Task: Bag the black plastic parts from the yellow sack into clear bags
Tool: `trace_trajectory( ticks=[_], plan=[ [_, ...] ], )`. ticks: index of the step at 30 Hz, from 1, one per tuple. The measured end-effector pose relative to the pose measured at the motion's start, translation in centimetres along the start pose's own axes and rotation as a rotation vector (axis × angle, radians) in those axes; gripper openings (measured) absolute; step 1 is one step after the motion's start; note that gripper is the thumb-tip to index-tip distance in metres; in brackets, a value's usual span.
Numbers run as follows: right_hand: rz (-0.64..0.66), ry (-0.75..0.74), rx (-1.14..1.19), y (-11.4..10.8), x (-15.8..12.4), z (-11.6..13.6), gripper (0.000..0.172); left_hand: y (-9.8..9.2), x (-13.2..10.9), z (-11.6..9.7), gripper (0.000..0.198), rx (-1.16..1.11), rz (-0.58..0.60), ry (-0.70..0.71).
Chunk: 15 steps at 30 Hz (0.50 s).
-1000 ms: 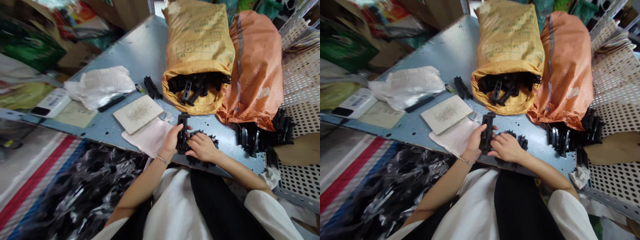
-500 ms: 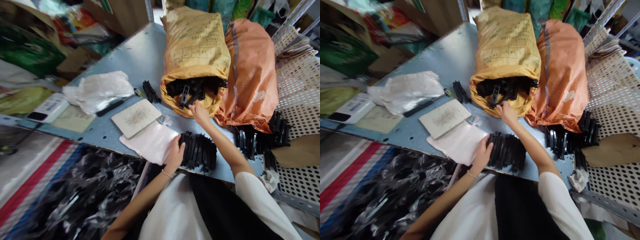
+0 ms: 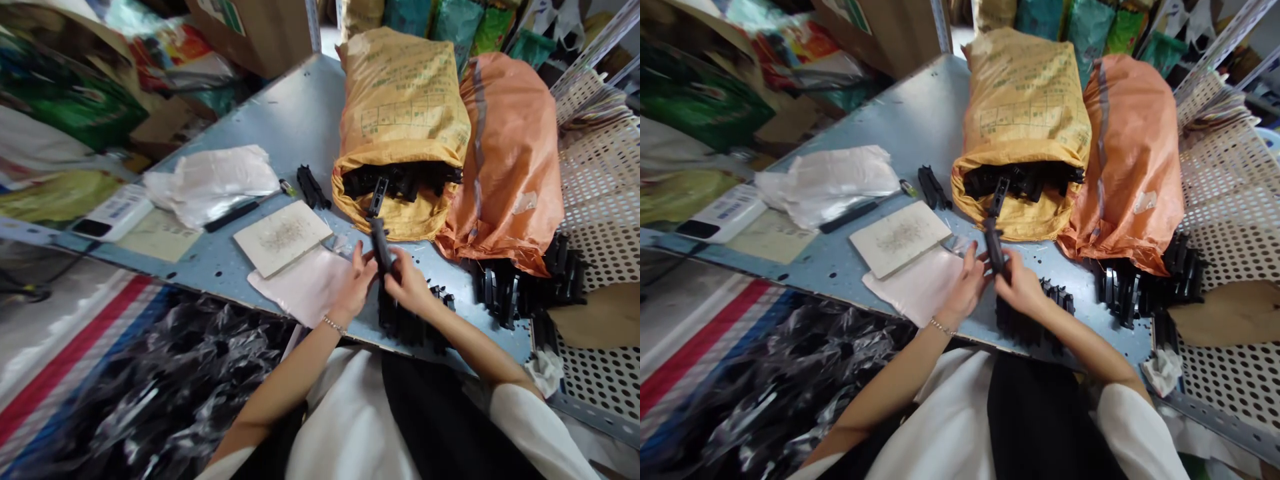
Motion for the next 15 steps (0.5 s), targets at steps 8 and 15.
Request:
trace_trajectory(
  ticks=[8, 15],
  plan=[
    [-0.071, -0.371, -0.326, -4.4, 0.0, 2.3, 0.034, 2.9, -4.5, -2.0, 0.065, 0.071, 0.175, -0.156],
    [0.182, 0.048, 0.215, -0.9, -0.1, 1.1, 0.043, 1.1, -4.6, -2.4, 0.067, 0.164, 0.024, -0.006]
  ],
)
Point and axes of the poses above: each hand's wrist, its own x-axis towards the middle knuckle, its own y-axis out of the palm, z = x × y, the point moved 6 cm from there along x, towards the middle knuckle, and after that the axes turned 13 degrees about -z, right-handed, at the moved point
